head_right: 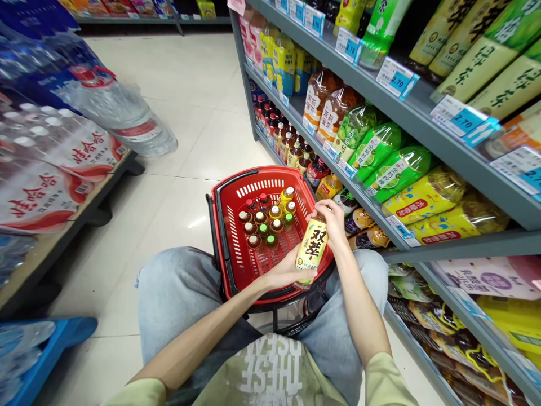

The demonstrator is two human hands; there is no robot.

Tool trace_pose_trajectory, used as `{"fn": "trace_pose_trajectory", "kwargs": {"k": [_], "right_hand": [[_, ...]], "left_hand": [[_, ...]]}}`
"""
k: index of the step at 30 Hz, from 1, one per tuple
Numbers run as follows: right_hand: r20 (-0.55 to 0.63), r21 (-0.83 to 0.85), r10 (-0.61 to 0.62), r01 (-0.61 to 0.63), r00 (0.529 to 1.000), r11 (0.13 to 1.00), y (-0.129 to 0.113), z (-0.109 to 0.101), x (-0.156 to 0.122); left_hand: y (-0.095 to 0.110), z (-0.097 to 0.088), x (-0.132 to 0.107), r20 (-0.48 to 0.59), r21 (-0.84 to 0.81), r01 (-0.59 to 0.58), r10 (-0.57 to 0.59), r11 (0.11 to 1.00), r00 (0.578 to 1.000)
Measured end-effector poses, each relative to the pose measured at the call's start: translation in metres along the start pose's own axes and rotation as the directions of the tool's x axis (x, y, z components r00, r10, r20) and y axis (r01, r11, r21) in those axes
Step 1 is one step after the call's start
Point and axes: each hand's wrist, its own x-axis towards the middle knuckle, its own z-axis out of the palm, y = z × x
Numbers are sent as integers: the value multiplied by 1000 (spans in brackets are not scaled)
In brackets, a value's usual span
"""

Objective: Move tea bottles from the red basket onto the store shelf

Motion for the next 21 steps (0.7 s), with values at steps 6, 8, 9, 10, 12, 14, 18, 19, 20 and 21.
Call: {"fn": "trace_pose_trajectory", "kwargs": {"k": [6,8,9,10,12,14,18,19,20,21], "right_hand": [[-1,-2,-14,14,1000,1000,-1,0,0],[-2,6,-20,20,1000,1000,-1,-1,0],[-3,12,-20,20,1000,1000,-1,-1,0],[-4,19,-19,20,1000,1000,-1,-2,0],[-6,33,-14,14,1000,999,0,-2,0],[-7,43,-8,8,1000,999,0,-3,0],[-1,37,-8,8,1000,999,0,-3,0],[-1,32,-7,7,1000,999,0,-2,0],[-3,28,-6,6,1000,1000,0,-2,0],[-5,24,-5,5,1000,1000,0,-1,1]], "left_hand": [[-1,1,2,-14,-10,5,-5,1000,1000],[0,2,2,-22,-23,21,-21,1000,1000],[2,3,2,-23,-29,32,-33,999,999],[4,5,2,-23,-33,43,-44,999,999],[11,8,1,-22,-37,55,-56,998,998],[18,10,0,-7,-44,53,-54,998,999],[25,9,-3,22,-35,62,-61,997,998],[24,8,-3,23,-29,66,-65,997,998],[23,6,-4,25,-23,69,-68,997,997],[21,5,-4,27,-19,71,-71,997,997]]}}
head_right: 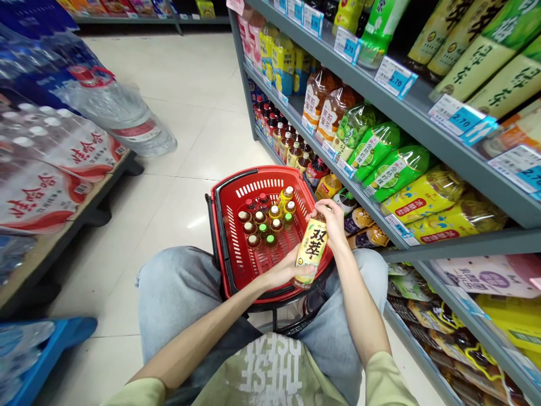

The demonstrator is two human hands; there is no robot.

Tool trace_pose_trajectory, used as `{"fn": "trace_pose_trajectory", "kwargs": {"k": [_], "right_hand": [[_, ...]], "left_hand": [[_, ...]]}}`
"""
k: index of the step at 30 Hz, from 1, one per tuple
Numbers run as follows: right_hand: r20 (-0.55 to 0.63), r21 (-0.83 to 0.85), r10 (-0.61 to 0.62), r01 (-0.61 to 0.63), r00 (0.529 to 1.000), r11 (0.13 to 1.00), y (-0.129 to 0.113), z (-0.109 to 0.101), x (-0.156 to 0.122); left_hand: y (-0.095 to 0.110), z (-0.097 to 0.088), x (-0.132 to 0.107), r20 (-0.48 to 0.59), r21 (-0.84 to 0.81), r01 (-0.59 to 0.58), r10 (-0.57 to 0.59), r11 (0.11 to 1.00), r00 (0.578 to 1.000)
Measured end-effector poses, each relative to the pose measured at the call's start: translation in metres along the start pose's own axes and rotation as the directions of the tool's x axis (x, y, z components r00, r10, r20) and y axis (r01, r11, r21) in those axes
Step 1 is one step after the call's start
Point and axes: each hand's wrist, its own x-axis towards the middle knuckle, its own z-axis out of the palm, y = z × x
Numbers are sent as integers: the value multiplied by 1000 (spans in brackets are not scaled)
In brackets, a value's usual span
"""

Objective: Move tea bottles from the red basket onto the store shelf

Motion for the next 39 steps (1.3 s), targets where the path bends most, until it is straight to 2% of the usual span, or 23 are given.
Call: {"fn": "trace_pose_trajectory", "kwargs": {"k": [5,11,16,20,24,29,39], "right_hand": [[8,4,10,-10,1000,1000,2,2,0],[0,0,-7,7,1000,1000,2,3,1],[-35,26,-27,28,999,999,4,3,1],[-120,55,-65,72,991,996,8,3,4],[-222,80,-92,112,971,991,10,2,7],[-267,70,-112,135,957,988,11,2,9],[-245,88,-82,106,966,990,17,0,12]], "left_hand": [[-11,-7,0,16,-2,11,-10,1000,1000],[-10,-8,-1,46,-34,-10,12,999,999],[-9,-7,-1,-3,5,-14,14,1000,1000],[-7,-8,2,-163,222,33,3,975,987],[0,-8,5,-282,459,99,39,883,959],[5,-8,6,-277,577,69,116,814,954],[4,-9,4,-279,590,101,85,801,957]]}}
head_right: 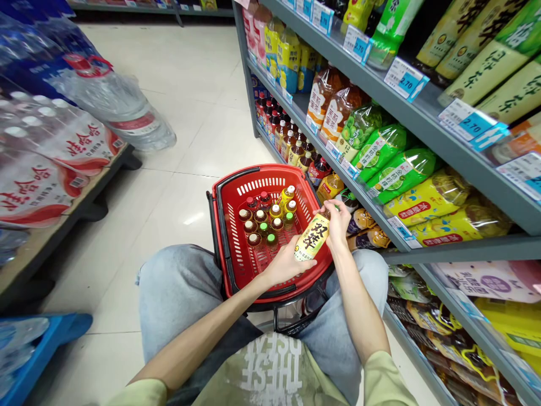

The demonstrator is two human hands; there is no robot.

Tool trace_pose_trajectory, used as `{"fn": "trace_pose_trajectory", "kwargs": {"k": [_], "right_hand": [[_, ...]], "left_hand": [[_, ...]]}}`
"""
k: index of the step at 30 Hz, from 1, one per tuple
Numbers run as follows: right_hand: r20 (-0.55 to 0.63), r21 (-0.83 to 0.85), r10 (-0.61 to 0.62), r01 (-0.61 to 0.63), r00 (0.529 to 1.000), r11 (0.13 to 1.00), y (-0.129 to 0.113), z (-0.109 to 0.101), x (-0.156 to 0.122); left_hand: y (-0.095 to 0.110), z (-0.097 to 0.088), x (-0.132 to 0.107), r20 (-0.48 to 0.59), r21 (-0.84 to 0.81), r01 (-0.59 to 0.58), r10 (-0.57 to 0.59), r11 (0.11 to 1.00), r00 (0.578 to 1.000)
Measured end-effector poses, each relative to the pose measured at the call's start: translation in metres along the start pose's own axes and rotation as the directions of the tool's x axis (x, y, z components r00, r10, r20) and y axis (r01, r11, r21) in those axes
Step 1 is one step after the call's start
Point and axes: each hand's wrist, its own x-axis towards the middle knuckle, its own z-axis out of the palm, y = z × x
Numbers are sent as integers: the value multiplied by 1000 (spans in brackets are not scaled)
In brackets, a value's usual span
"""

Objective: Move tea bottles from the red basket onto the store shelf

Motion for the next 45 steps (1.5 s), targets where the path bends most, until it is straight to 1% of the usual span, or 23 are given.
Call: {"fn": "trace_pose_trajectory", "kwargs": {"k": [3,11,14,20,25,29,36,41,45], "right_hand": [[2,-4,20,-20,1000,1000,1,-1,1],[19,-6,20,-20,1000,1000,-1,-1,0],[25,-5,19,-19,999,1000,-1,0,-1],[27,-12,27,-27,999,1000,0,0,-1],[38,-12,16,-16,999,1000,0,1,-2],[36,-14,17,-16,999,1000,0,1,-3],[51,-19,10,-9,999,1000,-1,3,-4],[47,-21,16,-15,999,1000,-3,4,-5],[48,-29,13,-12,999,1000,-4,4,-6]], "left_hand": [[-2,1,-1,17,-21,-10,11,1000,1000],[-6,2,-2,42,-57,-40,43,998,998],[-6,2,-3,33,-54,-38,40,998,999],[-1,4,-4,-19,-26,-15,15,1000,1000],[4,2,-5,-37,13,-2,3,1000,999],[3,1,-4,-51,38,-1,3,999,999],[2,2,-3,-24,10,20,-20,1000,1000],[2,2,-3,6,-32,5,-4,999,1000],[-3,3,-4,25,-70,-14,16,997,1000]]}}
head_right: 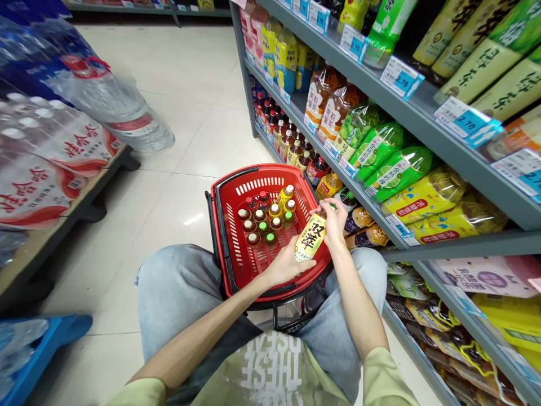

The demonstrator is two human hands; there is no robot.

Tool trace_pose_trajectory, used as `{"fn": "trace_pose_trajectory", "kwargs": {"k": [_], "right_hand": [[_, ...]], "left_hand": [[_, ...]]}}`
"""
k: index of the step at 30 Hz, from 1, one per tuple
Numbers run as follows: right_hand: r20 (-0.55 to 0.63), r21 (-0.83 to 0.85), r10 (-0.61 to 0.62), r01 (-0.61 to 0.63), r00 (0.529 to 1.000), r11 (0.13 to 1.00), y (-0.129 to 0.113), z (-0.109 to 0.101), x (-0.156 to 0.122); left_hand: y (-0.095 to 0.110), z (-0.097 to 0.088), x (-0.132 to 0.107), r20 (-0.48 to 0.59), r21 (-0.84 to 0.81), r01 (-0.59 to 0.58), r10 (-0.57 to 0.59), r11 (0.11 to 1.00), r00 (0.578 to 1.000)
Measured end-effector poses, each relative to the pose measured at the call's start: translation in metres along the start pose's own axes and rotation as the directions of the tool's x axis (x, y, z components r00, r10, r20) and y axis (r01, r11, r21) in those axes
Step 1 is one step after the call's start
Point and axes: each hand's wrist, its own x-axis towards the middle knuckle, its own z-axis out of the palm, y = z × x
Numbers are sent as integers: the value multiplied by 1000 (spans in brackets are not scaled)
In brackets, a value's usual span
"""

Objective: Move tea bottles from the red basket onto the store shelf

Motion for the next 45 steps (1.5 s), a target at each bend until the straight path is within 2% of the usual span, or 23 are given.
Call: {"fn": "trace_pose_trajectory", "kwargs": {"k": [6,13,22,28,31,34,38,41,43,45], "right_hand": [[8,-8,2,-2,1000,1000,-1,0,0],[-2,10,1,-1,1000,1000,2,0,0],[-5,6,5,-5,1000,1000,1,0,0],[13,-2,24,-24,1000,1000,-2,0,-1],[91,-23,72,-70,993,997,-4,-4,2],[212,-59,121,-111,970,992,-7,-8,6],[322,-14,145,-148,936,989,-11,-10,5],[415,22,129,-152,901,988,-13,-8,1],[449,27,100,-126,888,992,-13,-7,-1],[435,19,68,-84,898,996,-11,-5,-2]], "left_hand": [[-6,1,0,-4,-54,-10,10,998,1000],[-2,2,1,-29,43,-10,11,999,1000],[1,1,-2,-38,80,5,-2,997,999],[1,-1,-2,-1,-7,70,-70,998,998],[-4,1,-1,10,-122,73,-72,990,997],[-7,4,-2,71,-352,81,-59,933,996],[-4,6,-7,255,-668,187,-15,720,967],[0,6,-10,317,-750,242,14,616,948],[1,6,-11,321,-765,253,10,592,947],[1,7,-11,317,-769,262,-7,583,948]]}}
